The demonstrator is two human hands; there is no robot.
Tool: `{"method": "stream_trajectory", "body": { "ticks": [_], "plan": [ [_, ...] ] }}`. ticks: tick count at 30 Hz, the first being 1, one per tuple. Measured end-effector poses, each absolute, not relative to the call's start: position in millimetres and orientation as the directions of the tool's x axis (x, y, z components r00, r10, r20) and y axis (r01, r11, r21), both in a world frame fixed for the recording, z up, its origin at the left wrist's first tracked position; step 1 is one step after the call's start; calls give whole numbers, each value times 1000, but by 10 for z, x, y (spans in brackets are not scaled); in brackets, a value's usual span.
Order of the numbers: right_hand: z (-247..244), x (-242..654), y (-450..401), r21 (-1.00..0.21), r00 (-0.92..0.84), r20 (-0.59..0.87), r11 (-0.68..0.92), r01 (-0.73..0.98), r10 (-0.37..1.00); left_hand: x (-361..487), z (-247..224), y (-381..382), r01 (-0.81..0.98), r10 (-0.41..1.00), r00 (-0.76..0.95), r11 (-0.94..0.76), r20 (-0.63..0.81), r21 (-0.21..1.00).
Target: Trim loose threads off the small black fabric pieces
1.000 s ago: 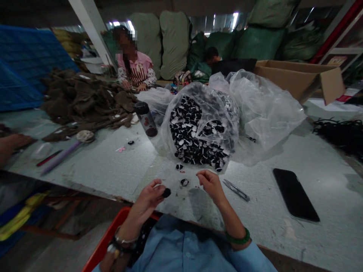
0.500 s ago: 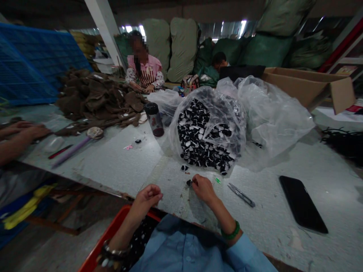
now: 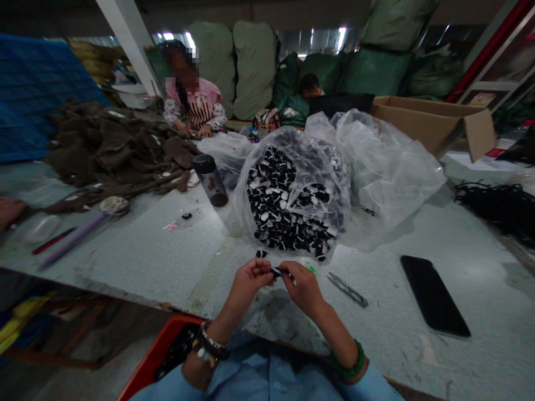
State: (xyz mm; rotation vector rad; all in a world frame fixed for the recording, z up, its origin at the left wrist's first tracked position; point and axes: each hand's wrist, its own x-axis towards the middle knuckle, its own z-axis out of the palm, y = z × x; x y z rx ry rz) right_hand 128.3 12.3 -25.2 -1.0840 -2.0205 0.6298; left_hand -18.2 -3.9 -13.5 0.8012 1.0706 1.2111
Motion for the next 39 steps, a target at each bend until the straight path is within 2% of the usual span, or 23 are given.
{"method": "stream_trajectory", "body": {
  "ticks": [3, 5, 8, 11, 14, 16, 19, 23, 26, 32, 36, 37, 39],
  "plan": [
    [-218, 1294, 118, -717, -303, 373, 480, 505, 877, -184, -147, -16, -207, 986, -94, 115, -137, 972],
    [-177, 1282, 103, -685, -293, 375, 476, 551, 880, -178, -151, -13, -143, 987, -132, 68, -87, 987],
    [-123, 1236, 84, -547, -366, 367, 516, 659, 855, -157, -140, -27, -21, 989, -144, 25, -28, 999],
    [-114, 1176, 78, -381, -403, 329, 510, 771, 854, -136, -118, -54, 183, 991, -124, -24, 47, 983],
    [-141, 1131, 69, -286, -406, 275, 477, 831, 872, -123, -101, -77, 354, 991, -86, -68, 105, 933],
    [-155, 1116, 53, -277, -404, 252, 466, 840, 879, -118, -95, -87, 426, 989, -71, -85, 127, 900],
    [-146, 1116, 18, -372, -380, 255, 453, 810, 889, -113, -90, -101, 484, 985, -57, -113, 160, 868],
    [-88, 1150, -32, -527, -352, 282, 451, 721, 893, -111, -99, -125, 433, 983, -47, -139, 176, 890],
    [-53, 1178, -55, -556, -340, 292, 448, 700, 894, -110, -111, -135, 306, 986, -105, -94, 131, 947],
    [-47, 1116, -63, -543, -323, 316, 449, 710, 892, -77, -99, -126, 58, 986, -157, -41, 49, 998],
    [-9, 1307, -54, -530, -360, 269, 449, 720, 894, -63, -138, -86, 8, 990, -144, 11, -10, 1000],
    [4, 1439, -49, -502, -364, 232, 432, 749, 902, -64, -157, -69, 13, 991, -130, 23, -22, 1000],
    [11, 1775, -41, -371, -272, 174, 319, 872, 946, -62, -200, -28, 14, 995, -91, 45, -43, 999]
  ]
}}
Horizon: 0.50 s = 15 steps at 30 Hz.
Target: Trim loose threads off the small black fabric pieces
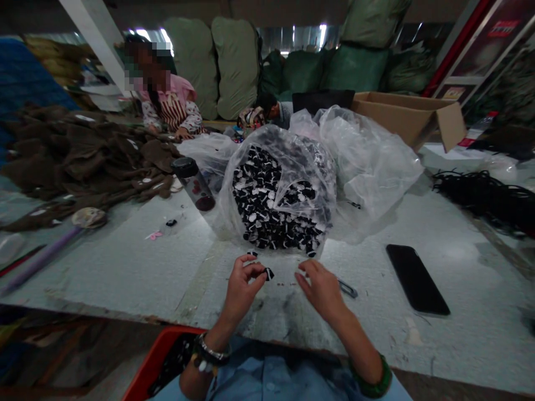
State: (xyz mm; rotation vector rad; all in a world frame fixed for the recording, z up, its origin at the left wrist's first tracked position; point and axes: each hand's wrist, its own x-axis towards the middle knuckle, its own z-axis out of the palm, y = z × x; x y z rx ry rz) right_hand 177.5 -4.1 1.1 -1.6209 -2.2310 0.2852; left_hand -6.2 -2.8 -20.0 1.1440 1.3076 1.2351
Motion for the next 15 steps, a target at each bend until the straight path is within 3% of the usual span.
{"method": "stream_trajectory", "body": {
  "ticks": [4, 7, 11, 13, 15],
  "plan": [
    [-93, 2369, -22, 35, -154, -28, 155, 987, 988, -28, -249, 48, -53, 997, -10, 80, -81, 995],
    [-233, 2477, 14, 127, -190, -147, 209, 970, 971, 9, -221, 70, -88, 998, -3, 64, -64, 994],
    [-348, 2359, 83, 42, -231, -184, 242, 969, 955, 11, -121, 66, -158, 999, 22, 52, -49, 986],
    [-347, 2287, 97, -128, -281, -182, 261, 957, 942, -8, -72, 67, -217, 997, 59, 64, -53, 974],
    [-303, 2209, 87, -383, -368, -128, 296, 875, 921, -26, -36, 72, -271, 994, 92, 78, -55, 959]
  ]
}}
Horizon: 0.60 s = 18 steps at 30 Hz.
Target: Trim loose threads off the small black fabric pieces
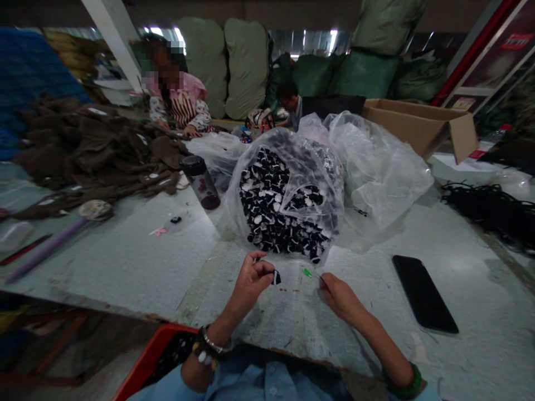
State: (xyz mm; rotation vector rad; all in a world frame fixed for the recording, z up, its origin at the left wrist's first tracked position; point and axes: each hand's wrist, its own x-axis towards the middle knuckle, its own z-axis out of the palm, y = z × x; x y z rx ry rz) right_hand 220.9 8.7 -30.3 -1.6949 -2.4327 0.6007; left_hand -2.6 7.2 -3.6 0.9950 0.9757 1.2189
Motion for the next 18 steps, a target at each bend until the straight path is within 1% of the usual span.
{"method": "stream_trajectory", "body": {
  "ticks": [1, 2, 3, 4, 6, 8, 11, 18],
  "plan": [
    [-265, 2164, 75, -506, -404, -92, 306, 806, 910, -32, -24, 76, -291, 993, 107, 85, -55, 953],
    [-217, 2115, 61, -603, -426, -61, 307, 736, 903, -36, -14, 79, -307, 991, 122, 90, -55, 947],
    [-161, 2063, 48, -671, -443, -49, 299, 679, 895, -36, -7, 82, -319, 989, 138, 96, -54, 943],
    [-100, 2010, 38, -715, -462, -44, 295, 634, 886, -34, -2, 84, -329, 986, 156, 105, -55, 938],
    [25, 1914, 29, -767, -522, -19, 322, 555, 853, -24, 9, 86, -350, 980, 189, 128, -64, 928],
    [127, 1843, 30, -795, -529, 27, 339, 503, 848, -12, 19, 85, -371, 974, 212, 160, -84, 915],
    [201, 1787, 29, -792, -493, 85, 359, 494, 866, 0, 30, 80, -393, 962, 244, 214, -123, 894],
    [196, 1744, -3, -750, -545, 111, 429, 503, 831, 15, 22, 89, -346, 919, 353, 301, -174, 889]
  ]
}}
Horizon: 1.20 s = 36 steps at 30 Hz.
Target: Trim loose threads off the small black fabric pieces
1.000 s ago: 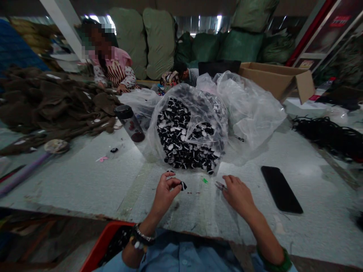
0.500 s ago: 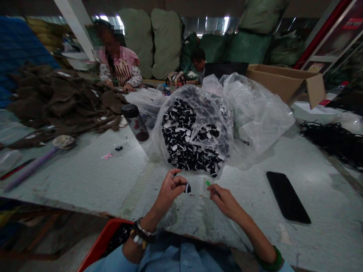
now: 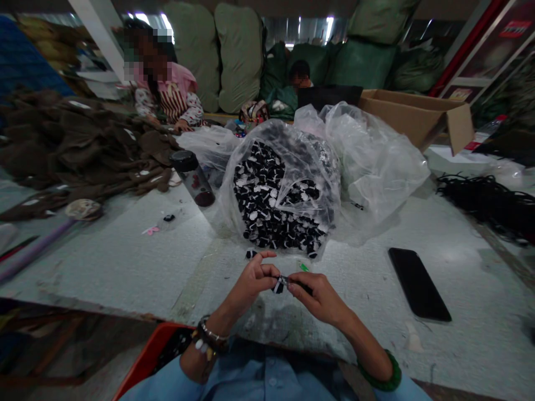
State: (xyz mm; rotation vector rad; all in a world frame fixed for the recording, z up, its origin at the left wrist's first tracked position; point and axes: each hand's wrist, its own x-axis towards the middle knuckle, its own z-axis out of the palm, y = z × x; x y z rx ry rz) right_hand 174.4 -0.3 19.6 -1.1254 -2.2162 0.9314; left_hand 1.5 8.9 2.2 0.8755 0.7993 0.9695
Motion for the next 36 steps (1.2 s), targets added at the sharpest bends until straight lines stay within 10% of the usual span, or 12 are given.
{"method": "stream_trajectory", "body": {
  "ticks": [23, 32, 36],
  "plan": [
    [76, 1784, 25, -784, -469, 125, 377, 493, 874, 81, 21, 69, -305, 902, 381, 331, -204, 893],
    [-307, 2064, 85, -118, -191, 58, 197, 973, 980, 95, -37, 91, -268, 964, 195, 229, -181, 936],
    [-211, 1948, 7, -239, -255, 249, 314, 919, 934, 116, -27, 75, -267, 976, 106, 212, -190, 940]
  ]
}}
